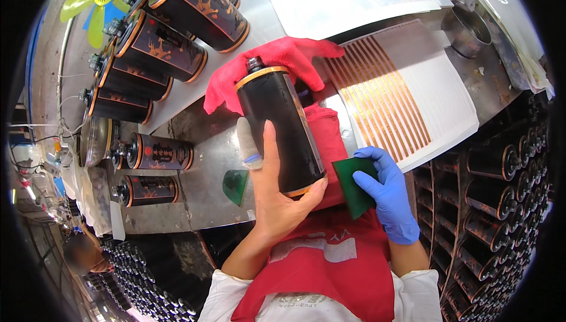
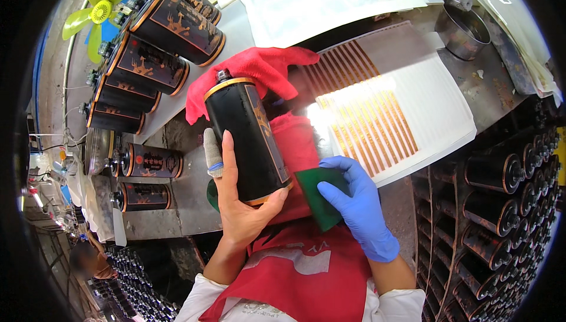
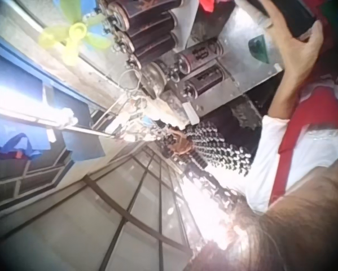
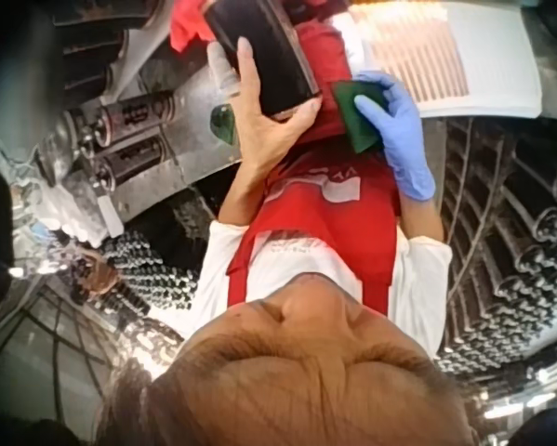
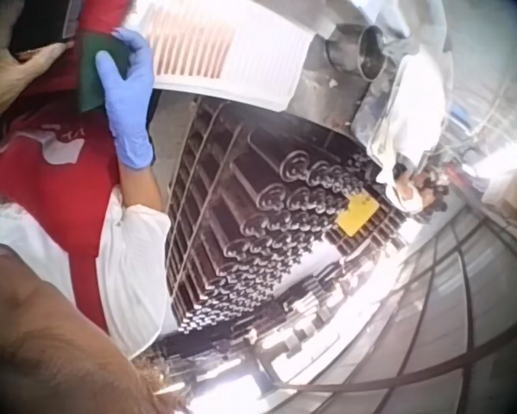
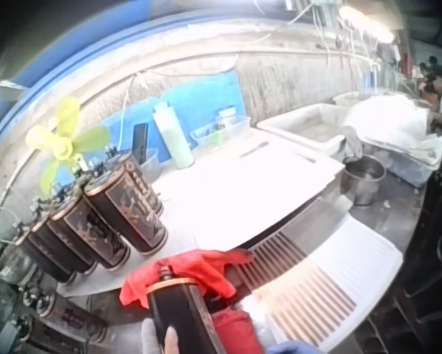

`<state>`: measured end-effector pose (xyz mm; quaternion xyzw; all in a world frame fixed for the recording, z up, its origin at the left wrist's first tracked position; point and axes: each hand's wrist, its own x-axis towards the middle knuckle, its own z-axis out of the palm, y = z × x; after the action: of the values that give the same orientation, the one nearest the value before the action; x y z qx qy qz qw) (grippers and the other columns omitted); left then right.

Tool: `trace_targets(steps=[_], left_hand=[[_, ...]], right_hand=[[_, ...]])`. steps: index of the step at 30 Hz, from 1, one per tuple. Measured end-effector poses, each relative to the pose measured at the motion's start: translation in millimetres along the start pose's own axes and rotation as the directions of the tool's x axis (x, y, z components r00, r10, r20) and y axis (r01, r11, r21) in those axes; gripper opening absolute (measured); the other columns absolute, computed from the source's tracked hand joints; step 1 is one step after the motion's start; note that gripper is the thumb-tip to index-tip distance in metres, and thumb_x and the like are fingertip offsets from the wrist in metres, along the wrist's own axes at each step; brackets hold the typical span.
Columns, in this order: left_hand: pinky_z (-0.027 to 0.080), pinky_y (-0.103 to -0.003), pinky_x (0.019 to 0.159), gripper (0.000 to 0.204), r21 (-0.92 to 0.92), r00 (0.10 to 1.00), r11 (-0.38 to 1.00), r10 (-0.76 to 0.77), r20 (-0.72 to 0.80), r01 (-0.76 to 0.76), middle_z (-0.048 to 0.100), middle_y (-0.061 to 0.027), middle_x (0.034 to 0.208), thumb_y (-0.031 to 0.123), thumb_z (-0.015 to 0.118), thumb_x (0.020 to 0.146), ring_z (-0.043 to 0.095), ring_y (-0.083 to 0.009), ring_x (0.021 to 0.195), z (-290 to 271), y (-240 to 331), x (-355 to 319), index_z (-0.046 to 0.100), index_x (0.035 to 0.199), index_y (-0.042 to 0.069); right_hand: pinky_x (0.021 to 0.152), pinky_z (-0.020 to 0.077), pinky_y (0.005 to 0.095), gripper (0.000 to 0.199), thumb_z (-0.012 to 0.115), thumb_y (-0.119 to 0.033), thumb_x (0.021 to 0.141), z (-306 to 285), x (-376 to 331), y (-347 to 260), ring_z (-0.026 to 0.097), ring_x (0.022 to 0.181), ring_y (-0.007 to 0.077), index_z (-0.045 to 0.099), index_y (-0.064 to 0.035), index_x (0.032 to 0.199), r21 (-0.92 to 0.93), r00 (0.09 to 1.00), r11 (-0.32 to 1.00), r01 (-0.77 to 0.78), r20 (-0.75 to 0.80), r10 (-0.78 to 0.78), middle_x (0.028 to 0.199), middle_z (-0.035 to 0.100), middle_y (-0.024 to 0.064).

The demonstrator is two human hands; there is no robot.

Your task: The person applies printed stickers and copper foil strips to black cylindrical cans. They wipe the cans with a green sponge, align and press the stickers, then wrap and smooth copper strips around the top and bottom rims. Finished cans are placed on a nearby shelf.

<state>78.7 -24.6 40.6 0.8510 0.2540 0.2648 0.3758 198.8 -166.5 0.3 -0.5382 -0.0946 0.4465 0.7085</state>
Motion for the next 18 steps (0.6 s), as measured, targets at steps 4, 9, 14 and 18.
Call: trace_targets(steps=[4,9,14,18], left_hand=[[0.028,-0.037,0.103,0.108,-0.01,0.999,1.0,0.007,0.052,-0.007,0.039,-0.0234,0.134,0.021,0.084,0.062,0.039,-0.0332,0.125,-3.6,2.9,0.6,0.016,0.143,0.001],[0.017,-0.041,0.108,0.11,0.121,0.989,0.988,0.083,0.12,-0.098,0.02,-0.028,0.143,0.022,0.085,0.059,0.017,-0.0393,0.135,-11.4,2.8,-6.7,0.017,0.143,0.0],[0.017,-0.045,0.107,0.098,0.359,0.963,0.902,0.175,0.207,-0.241,0.018,-0.0342,0.14,0.018,0.082,0.063,0.02,-0.0508,0.13,-9.7,-1.1,2.5,0.025,0.14,0.0],[0.032,-0.039,0.101,0.106,0.247,0.982,0.952,0.163,0.096,-0.182,0.024,-0.0277,0.143,0.005,0.082,0.06,0.034,-0.0408,0.128,-10.7,-17.7,-7.6,0.016,0.143,0.001]], right_hand=[[0.089,0.0422,0.0259,0.041,0.064,0.003,0.075,-8.2,-5.1,-4.2,0.053,0.101,0.0133,0.05,-0.0014,0.113,-0.065,0.99,0.994,0.084,-0.107,-0.091,0.109,0.055,0.0062],[0.084,0.0457,0.0263,0.037,0.063,-0.003,0.079,19.5,-14.4,-17.6,0.056,0.094,0.0131,0.051,-0.0029,0.114,-0.33,0.948,0.894,0.302,0.006,-0.318,0.105,0.057,0.0069],[0.078,0.0496,0.0308,0.035,0.062,-0.01,0.082,48.1,-23.8,-10.7,0.064,0.087,0.0256,0.05,-0.0072,0.114,-0.504,0.934,0.786,0.358,0.19,-0.304,0.098,0.061,0.0141],[0.076,0.0488,0.0286,0.03,0.06,-0.006,0.082,9.5,-10.0,9.9,0.062,0.085,0.016,0.05,-0.0049,0.111,-0.528,0.975,0.834,0.16,-0.045,-0.216,0.094,0.062,0.0107]])
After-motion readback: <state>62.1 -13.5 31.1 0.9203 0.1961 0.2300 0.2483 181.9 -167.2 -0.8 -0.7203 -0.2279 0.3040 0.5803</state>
